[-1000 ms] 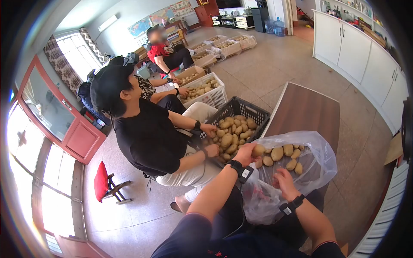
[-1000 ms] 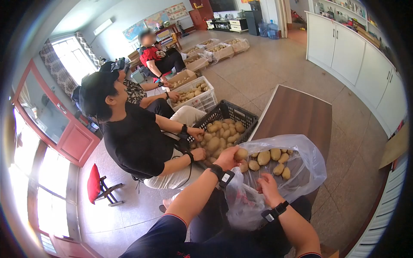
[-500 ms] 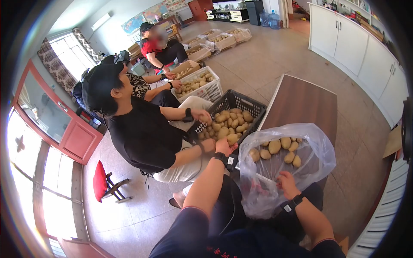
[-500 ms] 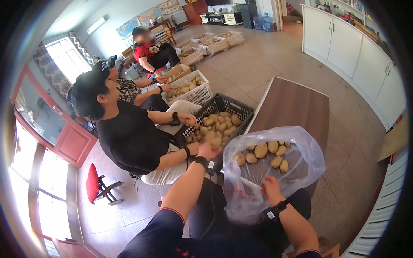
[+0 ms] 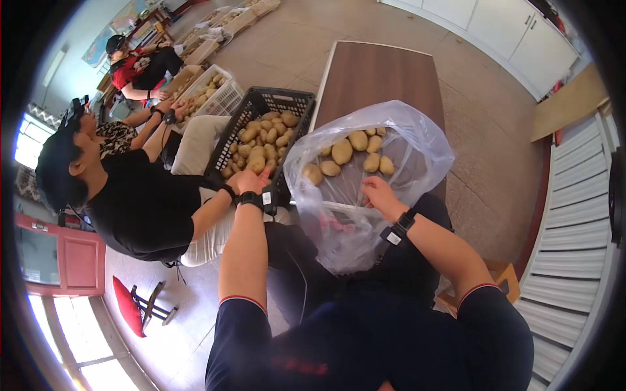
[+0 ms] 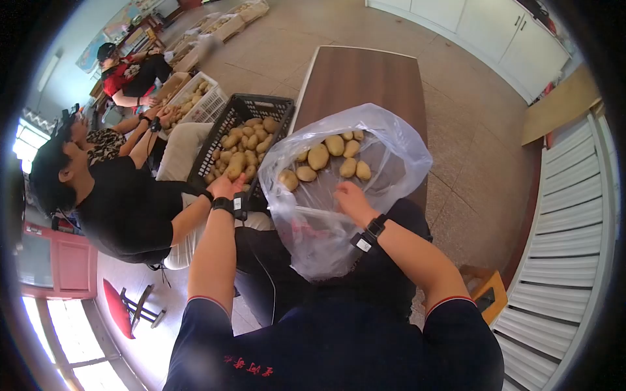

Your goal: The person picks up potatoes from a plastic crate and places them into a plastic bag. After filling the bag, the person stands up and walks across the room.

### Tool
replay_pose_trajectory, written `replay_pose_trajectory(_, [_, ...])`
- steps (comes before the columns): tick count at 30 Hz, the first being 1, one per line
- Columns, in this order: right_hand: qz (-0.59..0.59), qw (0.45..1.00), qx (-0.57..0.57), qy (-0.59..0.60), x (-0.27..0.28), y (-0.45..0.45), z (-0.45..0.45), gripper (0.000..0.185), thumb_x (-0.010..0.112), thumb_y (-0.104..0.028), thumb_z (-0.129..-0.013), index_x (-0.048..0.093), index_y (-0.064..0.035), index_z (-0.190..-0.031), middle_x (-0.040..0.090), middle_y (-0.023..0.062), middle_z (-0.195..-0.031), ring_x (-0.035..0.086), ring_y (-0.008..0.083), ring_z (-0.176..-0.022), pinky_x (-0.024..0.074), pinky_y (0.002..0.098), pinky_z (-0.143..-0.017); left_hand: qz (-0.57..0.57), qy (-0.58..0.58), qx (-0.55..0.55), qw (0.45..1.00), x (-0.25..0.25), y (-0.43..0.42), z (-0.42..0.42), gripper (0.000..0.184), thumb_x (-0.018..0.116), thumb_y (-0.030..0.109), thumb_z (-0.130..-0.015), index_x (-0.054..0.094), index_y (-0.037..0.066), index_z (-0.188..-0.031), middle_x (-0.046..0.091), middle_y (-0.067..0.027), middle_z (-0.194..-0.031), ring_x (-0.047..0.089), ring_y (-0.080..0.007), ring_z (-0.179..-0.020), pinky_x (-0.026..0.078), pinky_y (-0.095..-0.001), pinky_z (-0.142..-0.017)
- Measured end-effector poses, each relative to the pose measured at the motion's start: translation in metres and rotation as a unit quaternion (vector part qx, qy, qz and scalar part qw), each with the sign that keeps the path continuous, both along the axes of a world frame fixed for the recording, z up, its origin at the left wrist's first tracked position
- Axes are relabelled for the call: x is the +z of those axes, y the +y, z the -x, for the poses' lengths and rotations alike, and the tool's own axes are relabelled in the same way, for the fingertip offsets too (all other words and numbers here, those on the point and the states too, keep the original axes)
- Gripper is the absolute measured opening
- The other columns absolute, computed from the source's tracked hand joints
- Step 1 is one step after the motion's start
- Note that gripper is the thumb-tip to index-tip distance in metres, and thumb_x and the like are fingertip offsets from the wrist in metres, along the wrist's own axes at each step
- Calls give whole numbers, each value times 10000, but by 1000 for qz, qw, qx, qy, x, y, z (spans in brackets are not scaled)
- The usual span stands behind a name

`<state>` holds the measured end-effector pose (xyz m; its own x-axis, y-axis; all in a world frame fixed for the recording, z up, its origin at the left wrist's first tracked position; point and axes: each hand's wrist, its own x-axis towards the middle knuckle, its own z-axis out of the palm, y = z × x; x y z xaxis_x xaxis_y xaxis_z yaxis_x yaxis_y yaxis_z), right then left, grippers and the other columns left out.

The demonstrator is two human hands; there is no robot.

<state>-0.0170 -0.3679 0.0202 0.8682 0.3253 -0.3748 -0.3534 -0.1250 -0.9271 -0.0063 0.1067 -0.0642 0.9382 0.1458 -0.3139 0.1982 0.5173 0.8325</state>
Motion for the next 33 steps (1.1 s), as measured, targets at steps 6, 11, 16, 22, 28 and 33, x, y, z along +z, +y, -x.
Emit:
replay_pose_trajectory(6, [190,960,33,-201,7,-2,-45,399,581,-152,-828,524,-2,-1194,607,171,-1023,615,294,-879,498,390,-741,152,84,253,952,66,-57,6,397,535,216,-923,402,-26,-1209,497,-159,-1103,590,-372,-971,567,-484,-721])
replay_pose_trajectory(11, [312,893,32,-324,5,-2,-68,447,567,-138,-806,513,-19,-1234,535,242,-1198,535,420,-1083,444,450,-934,28,148,286,946,85,-84,-3,342,490,206,-923,386,36,-1200,465,-145,-1094,590,-366,-876,560,-511,-692])
replay_pose_trajectory(16, [393,832,84,-381,-18,8,-65,516,589,-121,-789,487,-8,-1282,435,226,-1326,514,407,-1146,423,442,-983,-6,125,243,962,108,-109,3,325,468,241,-942,400,46,-1192,455,-128,-1079,599,-338,-843,555,-453,-658])
replay_pose_trajectory(22, [404,836,103,-356,-15,7,-56,546,642,-94,-746,485,-69,-1269,430,206,-1311,508,392,-1148,449,455,-951,-12,141,230,963,124,-118,6,357,460,249,-961,370,26,-1226,450,-137,-1114,603,-337,-858,566,-446,-661])
replay_pose_trajectory(28, [430,809,110,-386,-17,3,-36,388,608,-67,-765,546,-127,-1144,467,174,-1213,563,380,-1058,491,481,-863,31,128,235,963,132,-118,9,407,501,197,-954,344,9,-1280,465,-129,-1062,584,-332,-850,563,-446,-709])
replay_pose_trajectory(33, [417,815,140,-377,-14,0,-19,374,617,-66,-753,549,-134,-1115,475,173,-1208,571,379,-1023,494,470,-855,67,100,201,972,137,-118,17,373,496,224,-933,408,-1,-1217,490,-140,-1072,588,-326,-845,550,-431,-698])
